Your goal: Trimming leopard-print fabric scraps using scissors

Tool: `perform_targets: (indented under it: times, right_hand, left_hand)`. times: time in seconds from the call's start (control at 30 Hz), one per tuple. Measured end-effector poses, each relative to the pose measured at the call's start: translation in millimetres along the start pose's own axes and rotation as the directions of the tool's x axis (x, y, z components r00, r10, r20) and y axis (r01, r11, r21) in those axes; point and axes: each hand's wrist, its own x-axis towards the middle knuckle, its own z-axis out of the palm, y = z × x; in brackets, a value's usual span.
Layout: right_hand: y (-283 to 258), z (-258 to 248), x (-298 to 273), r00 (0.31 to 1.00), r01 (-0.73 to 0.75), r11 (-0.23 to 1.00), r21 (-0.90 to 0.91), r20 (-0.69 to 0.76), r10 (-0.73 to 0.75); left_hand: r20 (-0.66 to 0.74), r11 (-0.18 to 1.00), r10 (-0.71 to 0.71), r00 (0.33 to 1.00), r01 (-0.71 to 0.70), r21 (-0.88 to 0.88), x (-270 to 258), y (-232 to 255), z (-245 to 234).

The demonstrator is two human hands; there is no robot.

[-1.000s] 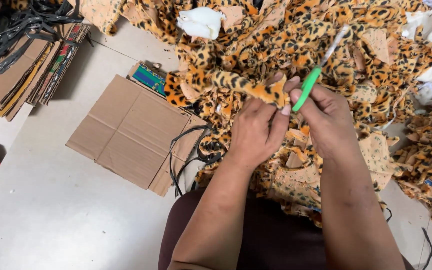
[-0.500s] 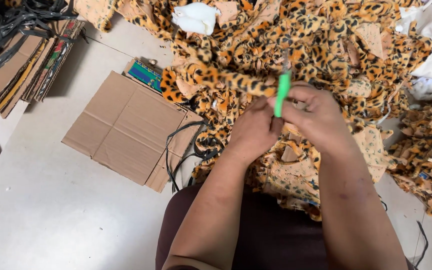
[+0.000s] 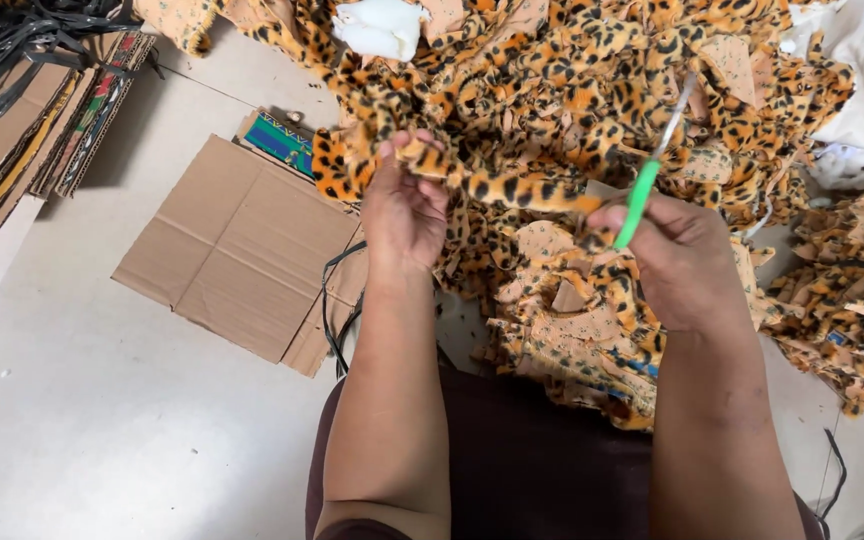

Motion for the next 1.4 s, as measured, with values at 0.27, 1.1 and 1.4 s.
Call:
perform_targets:
  times: [0.27, 1.1, 1.4]
  right_hand:
    - [1.7, -3.9, 0.4, 0.979, 0.086, 0.891, 0.446, -0.202, 0.007]
    - [-54.4, -10.9, -0.7, 0.959, 0.066, 0.580, 0.812, 0.110, -0.262]
    - [-51.8, -59.4, -68.7, 0.855, 0.233, 0.484, 0.843, 0.060, -0.516]
  left_hand:
    - [-0.170, 0.985, 0.111, 0.979, -0.131, -0.113, 25.9, 1.1, -19.3]
    - [0.640, -0.141, -0.233, 0.732, -0.677, 0.723, -38.3, -47.3, 23.7]
    - [0.698, 0.177, -0.421, 0.579, -0.703, 0.689, -120.9, -54.9, 75.5]
